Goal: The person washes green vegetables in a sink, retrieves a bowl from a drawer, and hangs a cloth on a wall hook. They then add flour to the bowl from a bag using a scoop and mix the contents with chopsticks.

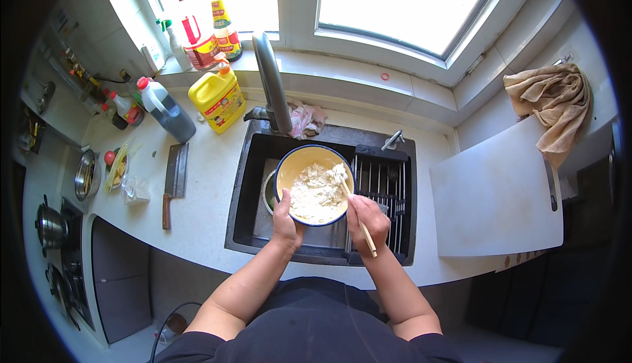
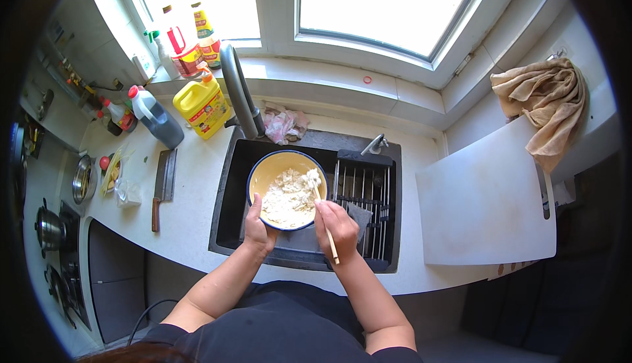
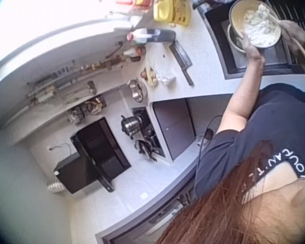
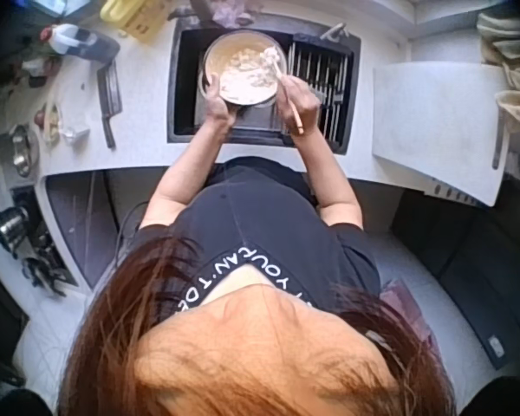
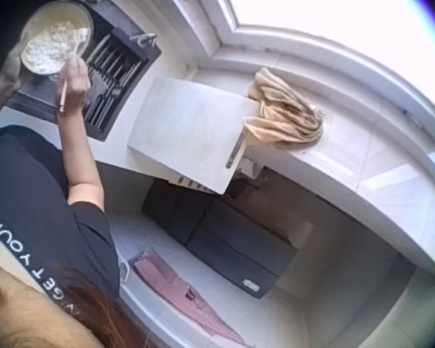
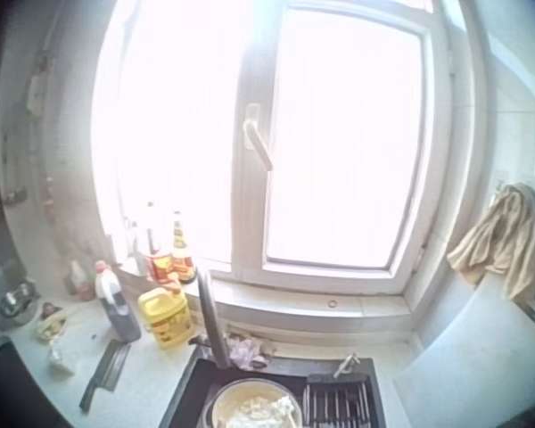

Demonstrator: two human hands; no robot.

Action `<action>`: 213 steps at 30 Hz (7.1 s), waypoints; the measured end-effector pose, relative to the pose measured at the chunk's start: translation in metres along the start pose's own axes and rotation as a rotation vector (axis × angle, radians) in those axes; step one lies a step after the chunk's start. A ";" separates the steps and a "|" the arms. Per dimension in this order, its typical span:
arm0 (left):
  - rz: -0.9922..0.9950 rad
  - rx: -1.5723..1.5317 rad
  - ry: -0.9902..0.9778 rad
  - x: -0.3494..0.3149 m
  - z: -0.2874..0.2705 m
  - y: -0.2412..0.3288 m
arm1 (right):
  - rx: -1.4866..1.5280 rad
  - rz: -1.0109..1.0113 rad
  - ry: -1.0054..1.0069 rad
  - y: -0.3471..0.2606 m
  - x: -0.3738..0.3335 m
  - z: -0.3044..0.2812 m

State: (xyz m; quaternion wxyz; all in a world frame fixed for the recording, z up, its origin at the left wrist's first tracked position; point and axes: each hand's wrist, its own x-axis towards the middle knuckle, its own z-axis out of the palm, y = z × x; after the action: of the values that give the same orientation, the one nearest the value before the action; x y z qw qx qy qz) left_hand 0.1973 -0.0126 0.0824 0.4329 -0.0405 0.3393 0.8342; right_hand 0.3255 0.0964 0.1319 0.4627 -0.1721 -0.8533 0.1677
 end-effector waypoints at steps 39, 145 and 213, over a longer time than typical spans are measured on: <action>-0.113 0.046 -0.082 -0.008 0.015 0.010 | 0.286 -0.003 -0.029 0.008 0.014 0.014; -0.135 0.078 -0.015 0.017 0.014 0.005 | 0.117 -0.266 -0.444 -0.008 -0.017 -0.022; -0.264 0.139 0.164 0.121 0.043 -0.152 | 0.330 1.385 -0.171 0.354 0.046 0.051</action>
State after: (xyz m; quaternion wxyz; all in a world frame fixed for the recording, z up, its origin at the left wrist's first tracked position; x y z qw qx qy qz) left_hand 0.2460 0.1575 -0.0089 0.5112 -0.1226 0.4219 0.7387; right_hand 0.3077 0.4231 -0.0186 0.2014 -0.5882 -0.5447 0.5629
